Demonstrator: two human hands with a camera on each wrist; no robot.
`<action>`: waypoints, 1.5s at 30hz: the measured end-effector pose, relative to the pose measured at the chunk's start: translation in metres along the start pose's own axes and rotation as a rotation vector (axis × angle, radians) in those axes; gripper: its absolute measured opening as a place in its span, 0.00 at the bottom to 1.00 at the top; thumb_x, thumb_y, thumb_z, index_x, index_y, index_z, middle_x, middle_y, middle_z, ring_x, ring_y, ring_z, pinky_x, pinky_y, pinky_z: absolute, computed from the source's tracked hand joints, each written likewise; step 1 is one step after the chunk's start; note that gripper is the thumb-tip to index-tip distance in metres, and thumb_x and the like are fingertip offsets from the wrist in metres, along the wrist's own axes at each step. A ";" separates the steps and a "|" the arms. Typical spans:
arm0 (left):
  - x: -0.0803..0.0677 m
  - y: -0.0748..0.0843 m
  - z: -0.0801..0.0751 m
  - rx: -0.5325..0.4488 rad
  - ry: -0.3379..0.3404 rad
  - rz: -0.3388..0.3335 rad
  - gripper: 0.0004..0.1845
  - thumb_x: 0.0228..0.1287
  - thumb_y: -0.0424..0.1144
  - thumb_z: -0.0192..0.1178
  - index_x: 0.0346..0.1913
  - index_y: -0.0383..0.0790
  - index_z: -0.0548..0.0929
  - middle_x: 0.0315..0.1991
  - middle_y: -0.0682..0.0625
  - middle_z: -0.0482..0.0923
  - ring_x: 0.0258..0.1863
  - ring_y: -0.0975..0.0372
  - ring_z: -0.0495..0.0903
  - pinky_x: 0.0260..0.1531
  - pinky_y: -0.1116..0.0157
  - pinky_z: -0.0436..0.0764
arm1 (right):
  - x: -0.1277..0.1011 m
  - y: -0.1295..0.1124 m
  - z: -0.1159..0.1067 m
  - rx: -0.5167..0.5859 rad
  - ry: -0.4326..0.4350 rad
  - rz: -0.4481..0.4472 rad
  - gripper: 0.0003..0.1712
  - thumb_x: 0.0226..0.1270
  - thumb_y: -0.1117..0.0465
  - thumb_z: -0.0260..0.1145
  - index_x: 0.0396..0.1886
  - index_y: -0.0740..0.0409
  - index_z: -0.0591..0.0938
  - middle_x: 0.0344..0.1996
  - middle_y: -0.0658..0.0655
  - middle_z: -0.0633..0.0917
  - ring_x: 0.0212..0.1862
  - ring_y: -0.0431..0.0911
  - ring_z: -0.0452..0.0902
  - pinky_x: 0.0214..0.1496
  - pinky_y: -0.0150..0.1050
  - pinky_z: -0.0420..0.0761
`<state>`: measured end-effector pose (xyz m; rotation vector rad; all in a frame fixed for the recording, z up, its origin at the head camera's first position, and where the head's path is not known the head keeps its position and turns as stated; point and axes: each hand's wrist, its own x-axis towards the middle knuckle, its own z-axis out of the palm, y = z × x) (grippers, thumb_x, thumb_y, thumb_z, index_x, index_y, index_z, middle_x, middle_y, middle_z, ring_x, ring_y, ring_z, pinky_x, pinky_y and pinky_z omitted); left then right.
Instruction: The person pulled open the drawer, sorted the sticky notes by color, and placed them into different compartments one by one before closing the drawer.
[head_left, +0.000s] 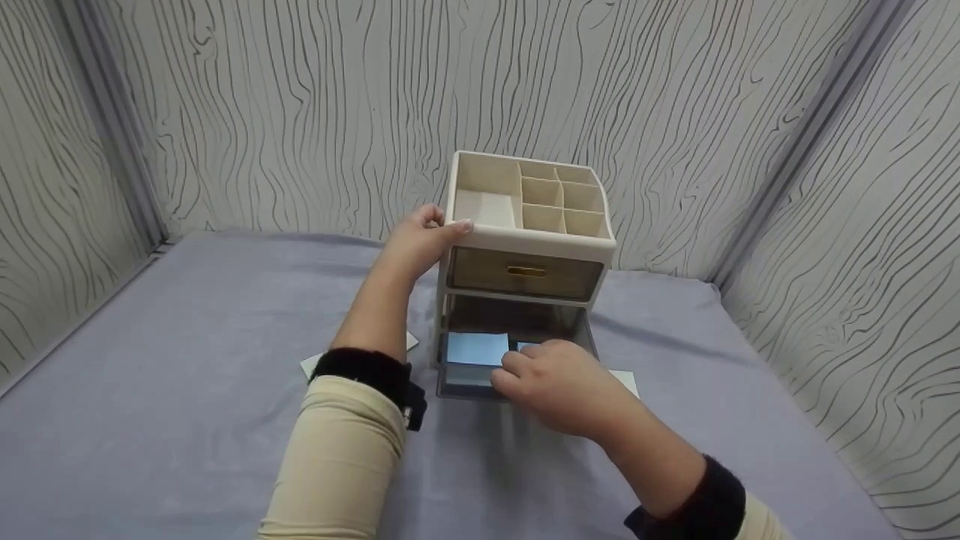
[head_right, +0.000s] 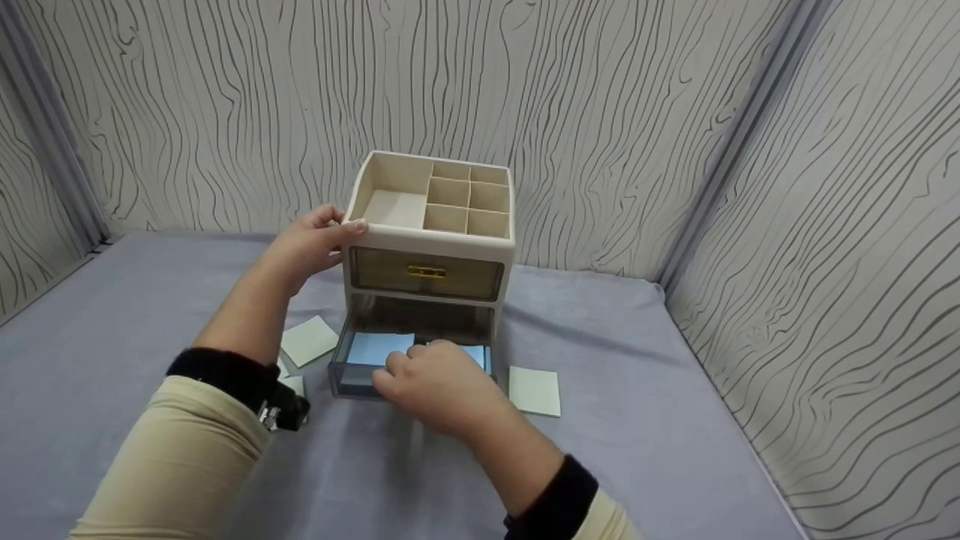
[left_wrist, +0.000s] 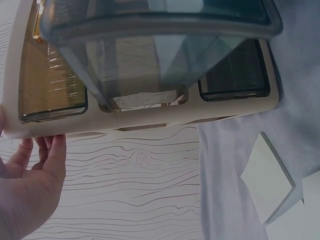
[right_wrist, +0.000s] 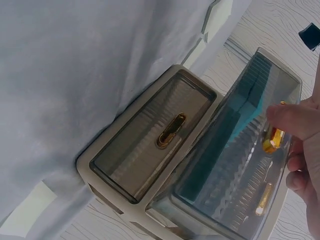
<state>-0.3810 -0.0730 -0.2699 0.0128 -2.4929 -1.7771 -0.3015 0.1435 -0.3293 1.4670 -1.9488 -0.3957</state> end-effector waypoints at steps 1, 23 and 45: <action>0.000 0.000 0.000 -0.001 0.002 0.001 0.19 0.56 0.54 0.60 0.36 0.44 0.68 0.42 0.48 0.73 0.41 0.58 0.70 0.40 0.61 0.69 | 0.000 0.001 0.000 0.001 -0.001 0.005 0.08 0.50 0.65 0.61 0.24 0.53 0.69 0.19 0.48 0.71 0.19 0.43 0.68 0.19 0.37 0.68; -0.001 0.001 0.002 0.016 0.014 -0.012 0.18 0.57 0.54 0.59 0.36 0.44 0.68 0.43 0.48 0.74 0.41 0.57 0.71 0.41 0.59 0.69 | 0.008 0.025 0.028 -0.040 -0.011 0.181 0.06 0.51 0.65 0.61 0.22 0.52 0.73 0.20 0.50 0.72 0.19 0.45 0.70 0.15 0.39 0.65; -0.001 0.003 0.003 -0.001 0.019 -0.014 0.18 0.57 0.53 0.60 0.35 0.44 0.67 0.44 0.48 0.74 0.42 0.56 0.70 0.42 0.58 0.69 | 0.016 0.034 0.056 -0.093 -0.137 0.364 0.10 0.54 0.67 0.63 0.36 0.53 0.75 0.32 0.53 0.76 0.28 0.47 0.74 0.23 0.40 0.75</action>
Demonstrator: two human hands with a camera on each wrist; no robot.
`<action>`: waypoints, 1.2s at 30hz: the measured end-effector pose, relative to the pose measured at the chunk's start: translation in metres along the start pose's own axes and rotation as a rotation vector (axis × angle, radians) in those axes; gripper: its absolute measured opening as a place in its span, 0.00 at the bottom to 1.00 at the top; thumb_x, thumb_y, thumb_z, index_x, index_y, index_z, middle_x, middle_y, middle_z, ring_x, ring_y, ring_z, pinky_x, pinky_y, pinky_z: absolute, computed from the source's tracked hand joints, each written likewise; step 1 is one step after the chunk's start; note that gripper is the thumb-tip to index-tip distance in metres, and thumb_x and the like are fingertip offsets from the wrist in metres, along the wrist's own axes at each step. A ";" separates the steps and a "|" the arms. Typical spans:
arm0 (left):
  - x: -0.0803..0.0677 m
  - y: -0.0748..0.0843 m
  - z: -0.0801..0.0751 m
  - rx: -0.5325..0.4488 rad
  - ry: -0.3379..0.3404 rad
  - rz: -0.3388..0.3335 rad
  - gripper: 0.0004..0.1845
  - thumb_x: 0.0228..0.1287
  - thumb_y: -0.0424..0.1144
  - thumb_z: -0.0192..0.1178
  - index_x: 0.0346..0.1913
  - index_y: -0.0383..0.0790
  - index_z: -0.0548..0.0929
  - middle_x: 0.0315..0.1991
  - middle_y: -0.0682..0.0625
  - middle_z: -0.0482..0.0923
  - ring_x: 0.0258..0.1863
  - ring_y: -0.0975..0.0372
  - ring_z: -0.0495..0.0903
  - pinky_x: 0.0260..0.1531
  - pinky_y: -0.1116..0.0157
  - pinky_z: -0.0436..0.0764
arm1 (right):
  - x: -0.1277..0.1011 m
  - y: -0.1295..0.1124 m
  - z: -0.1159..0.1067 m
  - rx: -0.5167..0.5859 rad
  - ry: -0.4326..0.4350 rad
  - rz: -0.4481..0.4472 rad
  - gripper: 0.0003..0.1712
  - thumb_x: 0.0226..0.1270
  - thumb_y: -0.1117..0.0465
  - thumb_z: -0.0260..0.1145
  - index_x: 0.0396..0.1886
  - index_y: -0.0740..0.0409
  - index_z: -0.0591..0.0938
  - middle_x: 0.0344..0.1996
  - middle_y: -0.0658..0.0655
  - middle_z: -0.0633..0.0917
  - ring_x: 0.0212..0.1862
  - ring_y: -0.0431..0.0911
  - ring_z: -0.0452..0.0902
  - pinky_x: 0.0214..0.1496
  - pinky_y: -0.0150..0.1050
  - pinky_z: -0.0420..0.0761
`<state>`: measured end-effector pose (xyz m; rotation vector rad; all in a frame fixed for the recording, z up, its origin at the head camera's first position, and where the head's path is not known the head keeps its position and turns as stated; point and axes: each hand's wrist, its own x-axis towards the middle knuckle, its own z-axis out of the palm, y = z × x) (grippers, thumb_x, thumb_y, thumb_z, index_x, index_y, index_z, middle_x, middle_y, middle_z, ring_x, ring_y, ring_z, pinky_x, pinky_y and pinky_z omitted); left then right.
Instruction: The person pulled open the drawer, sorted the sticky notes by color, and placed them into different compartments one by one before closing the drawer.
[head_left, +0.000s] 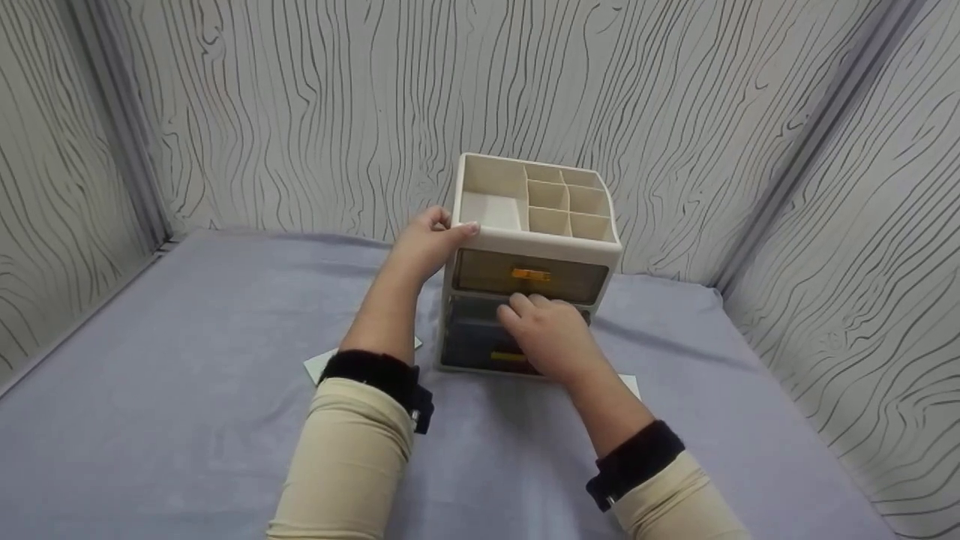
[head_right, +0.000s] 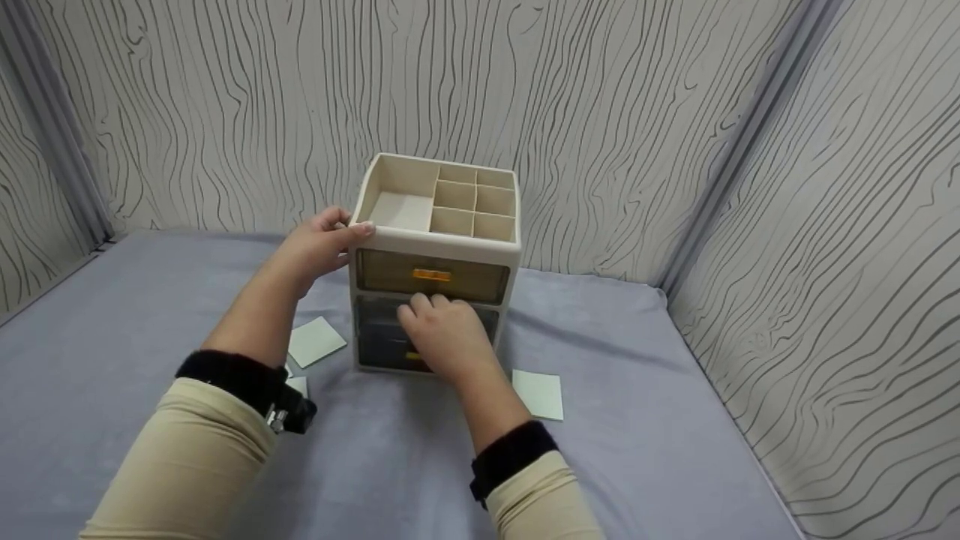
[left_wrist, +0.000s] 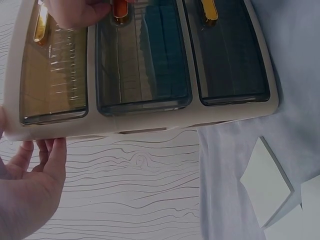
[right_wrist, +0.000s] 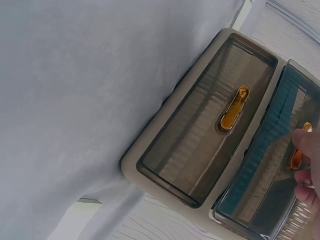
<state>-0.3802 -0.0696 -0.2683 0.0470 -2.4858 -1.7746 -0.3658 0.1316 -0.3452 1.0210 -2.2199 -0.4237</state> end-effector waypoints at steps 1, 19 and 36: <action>0.000 0.000 0.000 0.000 0.001 0.003 0.18 0.57 0.53 0.60 0.34 0.44 0.67 0.44 0.48 0.74 0.42 0.57 0.70 0.42 0.58 0.69 | 0.000 0.000 0.000 -0.002 -0.007 0.003 0.10 0.54 0.67 0.63 0.36 0.53 0.75 0.32 0.53 0.76 0.28 0.47 0.74 0.23 0.40 0.75; 0.000 -0.001 0.000 0.035 -0.001 0.026 0.18 0.57 0.54 0.59 0.36 0.44 0.67 0.43 0.47 0.74 0.41 0.56 0.70 0.42 0.59 0.70 | -0.004 0.002 0.019 -0.076 0.173 0.032 0.03 0.63 0.61 0.58 0.30 0.55 0.75 0.22 0.52 0.77 0.21 0.47 0.73 0.17 0.40 0.71; 0.001 -0.002 -0.001 0.019 -0.002 0.019 0.18 0.57 0.54 0.59 0.36 0.44 0.68 0.46 0.48 0.75 0.45 0.56 0.72 0.47 0.56 0.70 | -0.022 -0.010 0.039 -0.050 -0.054 -0.133 0.07 0.62 0.54 0.60 0.30 0.53 0.78 0.15 0.52 0.77 0.14 0.44 0.68 0.16 0.40 0.70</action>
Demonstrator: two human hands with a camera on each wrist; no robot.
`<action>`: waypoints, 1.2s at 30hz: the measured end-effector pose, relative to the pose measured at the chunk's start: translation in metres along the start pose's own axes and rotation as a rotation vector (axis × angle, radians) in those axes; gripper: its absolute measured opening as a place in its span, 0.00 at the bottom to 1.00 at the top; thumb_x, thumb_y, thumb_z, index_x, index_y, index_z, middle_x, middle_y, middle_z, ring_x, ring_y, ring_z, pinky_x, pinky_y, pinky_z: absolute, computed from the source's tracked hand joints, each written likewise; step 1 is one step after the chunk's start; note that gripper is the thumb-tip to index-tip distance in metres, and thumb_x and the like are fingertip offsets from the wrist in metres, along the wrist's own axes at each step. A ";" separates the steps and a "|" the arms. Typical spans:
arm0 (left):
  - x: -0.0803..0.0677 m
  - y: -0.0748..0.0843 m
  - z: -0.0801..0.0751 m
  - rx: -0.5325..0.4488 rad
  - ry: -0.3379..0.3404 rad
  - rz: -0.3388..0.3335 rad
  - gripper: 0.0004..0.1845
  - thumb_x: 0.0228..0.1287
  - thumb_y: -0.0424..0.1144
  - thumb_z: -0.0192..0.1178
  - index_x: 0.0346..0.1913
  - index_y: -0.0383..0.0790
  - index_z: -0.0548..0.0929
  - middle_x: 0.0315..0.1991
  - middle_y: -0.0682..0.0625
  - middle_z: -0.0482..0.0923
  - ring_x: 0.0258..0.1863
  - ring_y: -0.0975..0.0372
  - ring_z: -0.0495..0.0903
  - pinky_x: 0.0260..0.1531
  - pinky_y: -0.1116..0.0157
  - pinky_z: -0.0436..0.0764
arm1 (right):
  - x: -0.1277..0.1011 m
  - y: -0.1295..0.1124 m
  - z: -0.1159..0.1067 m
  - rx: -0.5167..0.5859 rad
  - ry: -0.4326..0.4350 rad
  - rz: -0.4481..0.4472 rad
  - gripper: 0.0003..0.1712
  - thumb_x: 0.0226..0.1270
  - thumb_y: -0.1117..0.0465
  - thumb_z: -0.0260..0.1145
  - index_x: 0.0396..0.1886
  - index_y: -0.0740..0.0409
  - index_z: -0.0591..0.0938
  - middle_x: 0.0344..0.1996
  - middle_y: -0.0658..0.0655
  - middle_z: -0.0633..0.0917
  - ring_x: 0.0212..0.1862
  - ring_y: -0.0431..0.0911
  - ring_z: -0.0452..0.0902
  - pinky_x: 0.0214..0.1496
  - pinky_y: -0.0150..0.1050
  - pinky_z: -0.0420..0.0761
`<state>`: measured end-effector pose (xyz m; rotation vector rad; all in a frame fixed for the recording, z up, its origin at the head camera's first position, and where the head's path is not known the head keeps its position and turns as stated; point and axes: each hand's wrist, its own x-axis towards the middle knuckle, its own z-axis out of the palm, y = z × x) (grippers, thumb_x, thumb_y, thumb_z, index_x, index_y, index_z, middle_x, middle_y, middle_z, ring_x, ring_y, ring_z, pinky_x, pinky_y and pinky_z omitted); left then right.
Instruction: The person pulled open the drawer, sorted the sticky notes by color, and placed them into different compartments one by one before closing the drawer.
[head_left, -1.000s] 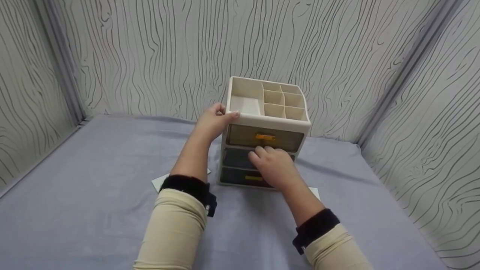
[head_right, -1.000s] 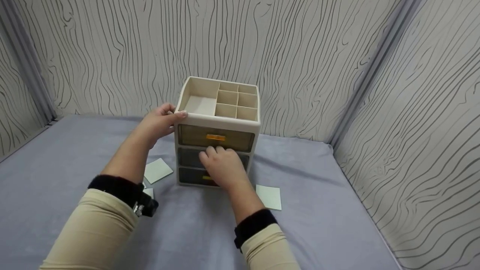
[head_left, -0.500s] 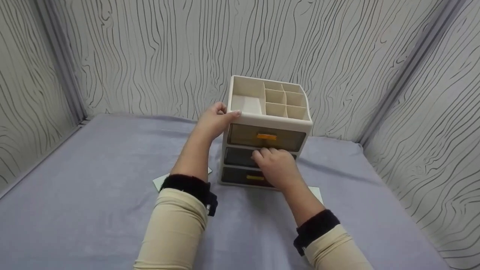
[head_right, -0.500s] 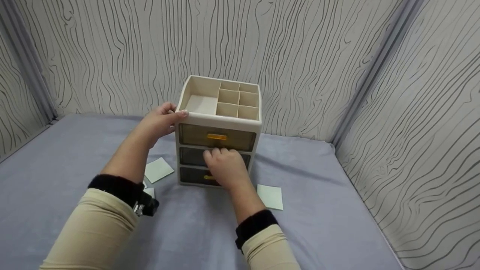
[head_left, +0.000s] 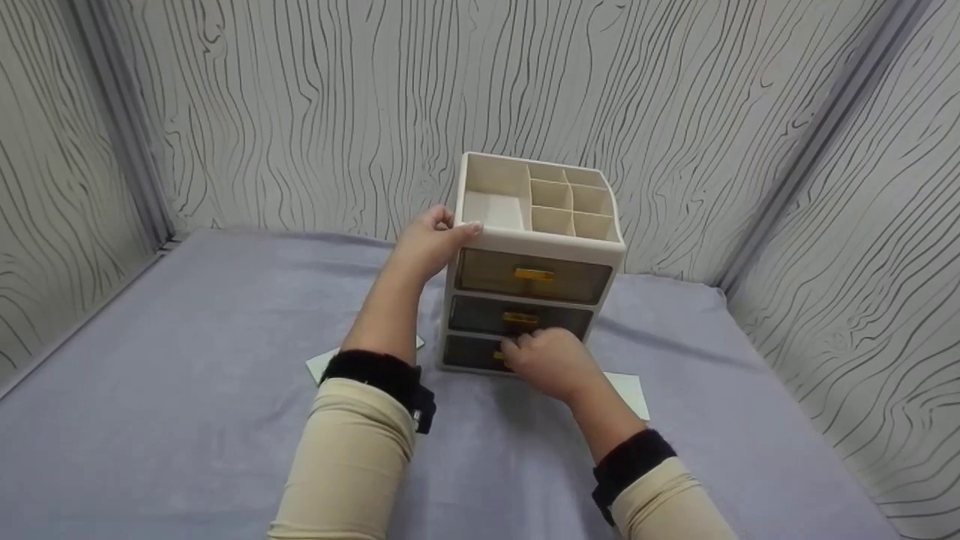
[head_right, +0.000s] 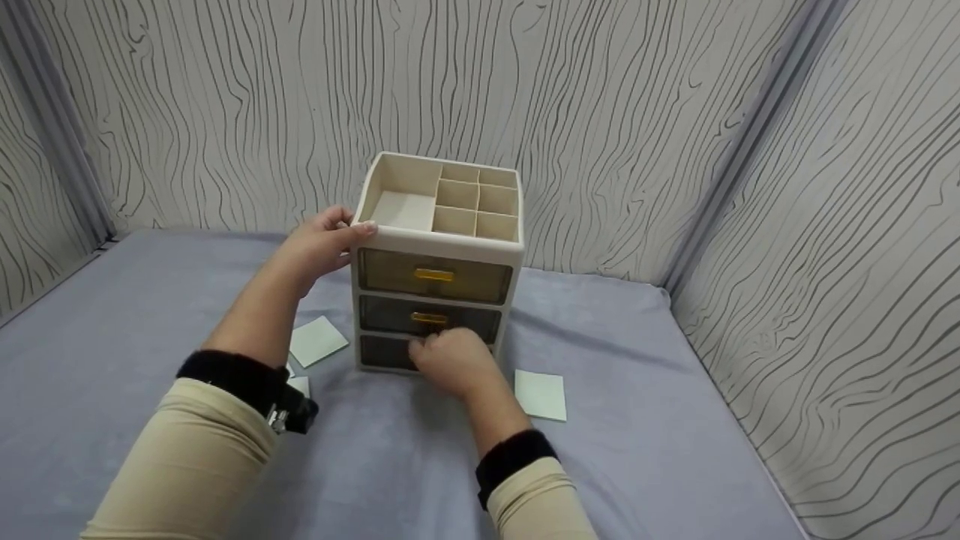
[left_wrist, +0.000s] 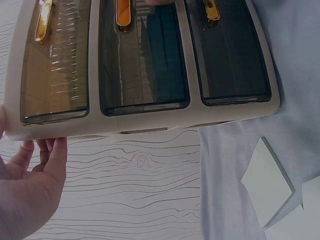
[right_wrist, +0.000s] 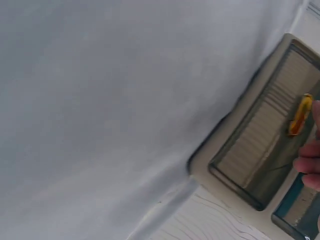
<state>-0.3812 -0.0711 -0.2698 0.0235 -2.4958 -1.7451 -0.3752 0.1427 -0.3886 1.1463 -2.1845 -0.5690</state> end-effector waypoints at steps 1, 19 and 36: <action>0.000 0.000 0.000 0.003 -0.001 -0.001 0.18 0.57 0.54 0.59 0.36 0.45 0.68 0.46 0.48 0.75 0.45 0.56 0.72 0.48 0.56 0.70 | -0.001 0.000 0.001 0.003 -0.022 0.002 0.07 0.61 0.54 0.61 0.30 0.53 0.78 0.16 0.52 0.78 0.15 0.44 0.68 0.16 0.40 0.71; -0.001 0.001 0.003 0.006 -0.009 0.009 0.18 0.58 0.54 0.59 0.37 0.44 0.68 0.49 0.47 0.75 0.47 0.55 0.72 0.49 0.55 0.70 | -0.008 -0.008 0.006 -0.002 -0.061 -0.013 0.11 0.67 0.56 0.56 0.25 0.53 0.75 0.11 0.52 0.74 0.13 0.44 0.66 0.15 0.41 0.69; -0.002 0.000 -0.002 0.014 -0.023 0.011 0.19 0.58 0.54 0.58 0.35 0.44 0.65 0.42 0.48 0.74 0.39 0.57 0.69 0.38 0.61 0.67 | -0.019 -0.016 -0.015 0.001 -0.039 -0.150 0.05 0.56 0.62 0.61 0.24 0.48 0.76 0.09 0.50 0.72 0.12 0.42 0.64 0.13 0.37 0.61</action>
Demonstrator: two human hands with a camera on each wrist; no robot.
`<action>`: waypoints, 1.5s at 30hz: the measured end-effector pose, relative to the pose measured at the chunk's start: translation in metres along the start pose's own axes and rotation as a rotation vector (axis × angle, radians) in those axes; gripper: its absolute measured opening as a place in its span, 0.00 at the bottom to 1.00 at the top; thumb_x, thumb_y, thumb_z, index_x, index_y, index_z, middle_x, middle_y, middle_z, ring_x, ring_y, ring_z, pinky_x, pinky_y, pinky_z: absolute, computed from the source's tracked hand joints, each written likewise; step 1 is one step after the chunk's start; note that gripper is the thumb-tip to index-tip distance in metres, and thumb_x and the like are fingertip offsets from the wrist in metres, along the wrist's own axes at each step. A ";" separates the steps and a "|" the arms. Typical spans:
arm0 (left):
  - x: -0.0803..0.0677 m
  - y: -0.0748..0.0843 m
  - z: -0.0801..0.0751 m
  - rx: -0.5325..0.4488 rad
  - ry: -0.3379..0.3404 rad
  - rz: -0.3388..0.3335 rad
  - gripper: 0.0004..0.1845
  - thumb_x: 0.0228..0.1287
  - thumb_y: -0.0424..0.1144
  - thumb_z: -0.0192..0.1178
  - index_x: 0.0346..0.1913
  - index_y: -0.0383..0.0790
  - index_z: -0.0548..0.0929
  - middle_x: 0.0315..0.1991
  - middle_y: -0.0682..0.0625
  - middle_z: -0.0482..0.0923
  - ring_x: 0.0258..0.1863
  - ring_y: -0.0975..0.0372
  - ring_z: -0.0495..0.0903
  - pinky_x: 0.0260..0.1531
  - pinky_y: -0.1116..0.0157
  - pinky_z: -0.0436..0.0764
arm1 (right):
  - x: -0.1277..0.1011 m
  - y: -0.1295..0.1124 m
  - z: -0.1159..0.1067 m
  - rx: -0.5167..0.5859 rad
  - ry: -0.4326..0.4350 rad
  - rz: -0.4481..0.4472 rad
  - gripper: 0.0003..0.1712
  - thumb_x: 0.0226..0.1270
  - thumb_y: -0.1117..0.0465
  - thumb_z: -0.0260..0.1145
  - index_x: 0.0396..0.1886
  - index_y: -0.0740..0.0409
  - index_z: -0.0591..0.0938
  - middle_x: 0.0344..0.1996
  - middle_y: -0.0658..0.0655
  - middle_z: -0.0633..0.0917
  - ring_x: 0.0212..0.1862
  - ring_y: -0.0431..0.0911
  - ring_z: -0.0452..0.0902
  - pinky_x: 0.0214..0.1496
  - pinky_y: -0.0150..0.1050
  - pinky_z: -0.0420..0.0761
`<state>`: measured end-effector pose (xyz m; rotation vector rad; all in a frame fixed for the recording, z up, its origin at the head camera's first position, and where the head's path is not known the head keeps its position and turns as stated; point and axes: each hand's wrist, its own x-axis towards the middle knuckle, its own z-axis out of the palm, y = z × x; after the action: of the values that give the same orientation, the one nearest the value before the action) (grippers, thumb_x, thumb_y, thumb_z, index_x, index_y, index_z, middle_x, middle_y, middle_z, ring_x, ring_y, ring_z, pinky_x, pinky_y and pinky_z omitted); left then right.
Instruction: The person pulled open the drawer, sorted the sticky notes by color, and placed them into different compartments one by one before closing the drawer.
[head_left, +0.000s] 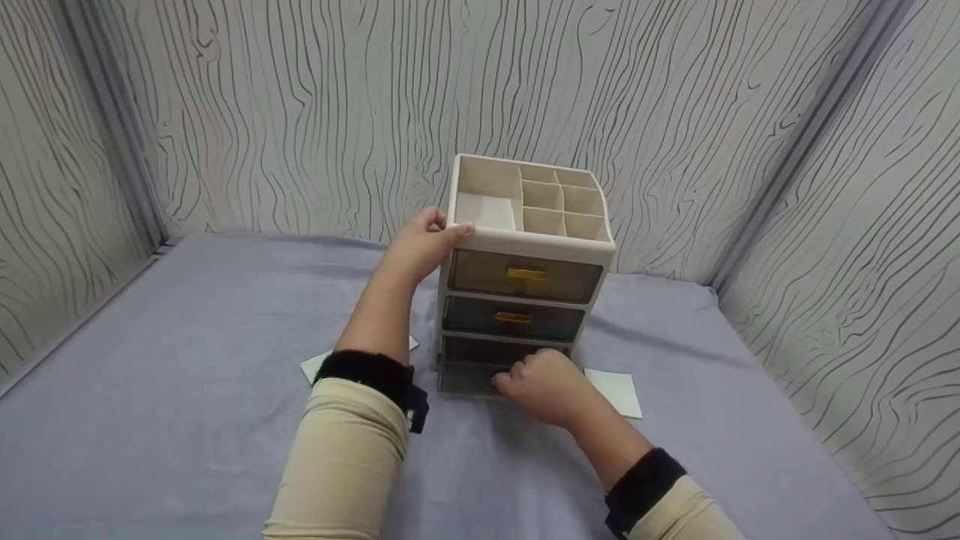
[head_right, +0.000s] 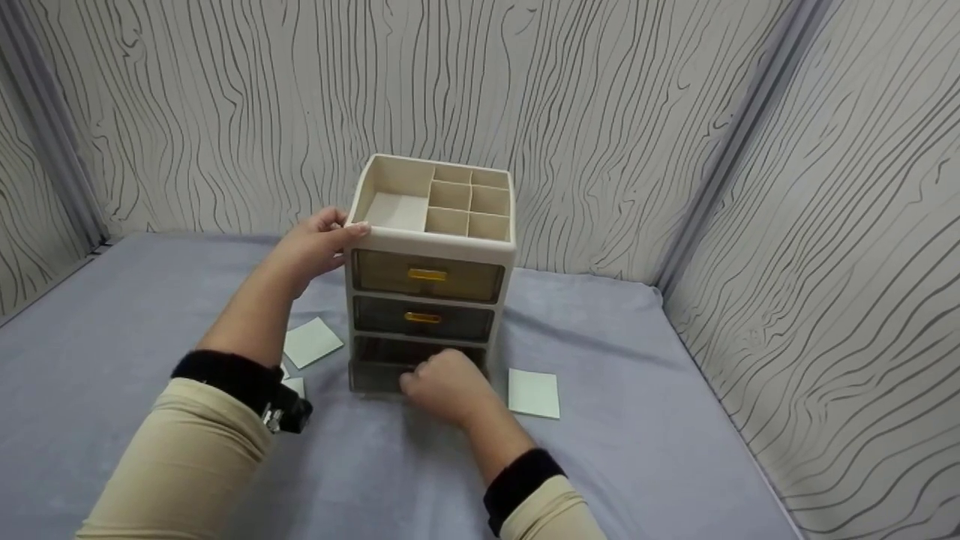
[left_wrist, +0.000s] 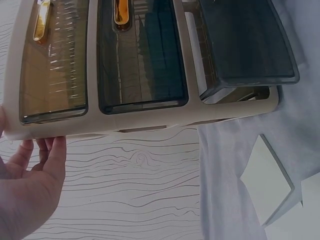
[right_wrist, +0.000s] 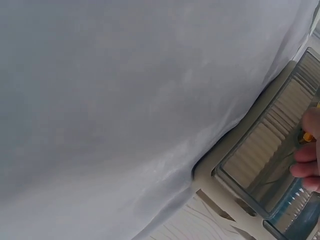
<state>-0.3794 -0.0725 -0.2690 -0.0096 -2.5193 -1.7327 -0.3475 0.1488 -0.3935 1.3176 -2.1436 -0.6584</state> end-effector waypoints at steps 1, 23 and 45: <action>0.000 0.000 0.000 0.005 -0.001 -0.002 0.19 0.58 0.55 0.58 0.35 0.44 0.65 0.42 0.48 0.74 0.39 0.57 0.69 0.38 0.61 0.67 | -0.001 -0.001 -0.001 0.001 0.006 -0.009 0.05 0.55 0.62 0.61 0.23 0.48 0.76 0.09 0.49 0.72 0.12 0.42 0.64 0.13 0.37 0.61; 0.000 0.001 0.000 0.053 0.004 0.005 0.20 0.58 0.56 0.57 0.35 0.44 0.65 0.37 0.48 0.71 0.37 0.56 0.68 0.37 0.61 0.68 | -0.021 -0.017 -0.015 -0.022 0.175 -0.079 0.10 0.58 0.60 0.54 0.18 0.50 0.69 0.07 0.48 0.64 0.11 0.41 0.59 0.13 0.36 0.54; 0.000 0.002 0.000 0.025 0.006 -0.021 0.19 0.58 0.55 0.58 0.36 0.44 0.66 0.41 0.48 0.73 0.40 0.56 0.70 0.42 0.59 0.70 | -0.027 -0.028 -0.025 0.041 0.237 -0.138 0.12 0.59 0.59 0.52 0.17 0.49 0.67 0.08 0.46 0.64 0.11 0.40 0.54 0.15 0.36 0.49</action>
<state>-0.3792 -0.0716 -0.2677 0.0235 -2.5462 -1.7060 -0.3025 0.1587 -0.3985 1.4959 -1.8994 -0.4862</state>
